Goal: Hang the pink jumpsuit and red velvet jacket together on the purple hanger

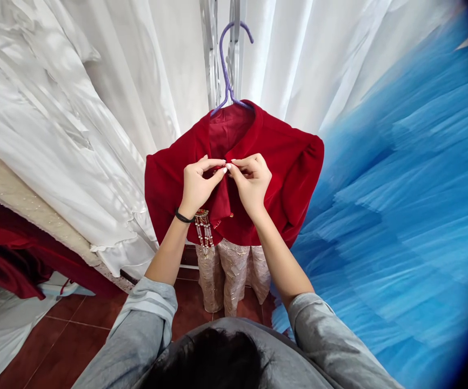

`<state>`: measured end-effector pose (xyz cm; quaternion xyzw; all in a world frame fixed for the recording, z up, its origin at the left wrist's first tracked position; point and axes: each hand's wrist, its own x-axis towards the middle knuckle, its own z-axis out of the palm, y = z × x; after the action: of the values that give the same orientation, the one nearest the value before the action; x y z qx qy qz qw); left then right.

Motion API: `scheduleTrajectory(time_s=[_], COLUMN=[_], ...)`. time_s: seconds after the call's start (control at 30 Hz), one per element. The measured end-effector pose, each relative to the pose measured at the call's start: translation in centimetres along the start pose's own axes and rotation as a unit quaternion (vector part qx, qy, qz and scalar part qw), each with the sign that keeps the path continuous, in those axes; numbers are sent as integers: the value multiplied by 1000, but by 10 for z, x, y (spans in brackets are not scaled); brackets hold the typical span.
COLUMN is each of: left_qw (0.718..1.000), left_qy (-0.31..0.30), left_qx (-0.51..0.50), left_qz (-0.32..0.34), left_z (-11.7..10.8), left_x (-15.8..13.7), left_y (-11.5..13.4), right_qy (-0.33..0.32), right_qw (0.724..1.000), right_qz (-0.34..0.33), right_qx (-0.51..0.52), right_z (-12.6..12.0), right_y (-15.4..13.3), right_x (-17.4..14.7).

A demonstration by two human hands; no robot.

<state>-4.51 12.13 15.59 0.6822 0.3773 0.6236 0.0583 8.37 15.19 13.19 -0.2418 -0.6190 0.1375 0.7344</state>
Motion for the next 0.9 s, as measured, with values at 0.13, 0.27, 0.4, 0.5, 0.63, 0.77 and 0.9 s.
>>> scheduleTrajectory(time_s=[0.13,0.27,0.4,0.5,0.63,0.77,0.9], left_qw=[1000,997,997,997,997,997,998], left_qy=[20,71,76,65,63,53,45], left_qx=[13,-14,14,42,43,45,28], left_qz=[-6,-27,-30,-14,-5,-15,-38], left_z=[9,18,23,23,19,18,21], left_x=[-4,-6,-8,-9,-10,-9,-7], left_y=[4,5,4,3,5,6,7], right_qy=[2,-20,-110,-203,-302,-387,-447], right_qw=[997,990,974,946,887,805,736], right_qz=[-51,-96,-134,-163,-228,-312,-348], right_qx=[-50,-102,-143,-192,-266,-324,-370], right_z=[-4,-10,-22,-33,-44,-46,-41], right_y=[-3,-3,-3,-5,-12,-20,-25], right_x=[1,4,13,22,40,60,75])
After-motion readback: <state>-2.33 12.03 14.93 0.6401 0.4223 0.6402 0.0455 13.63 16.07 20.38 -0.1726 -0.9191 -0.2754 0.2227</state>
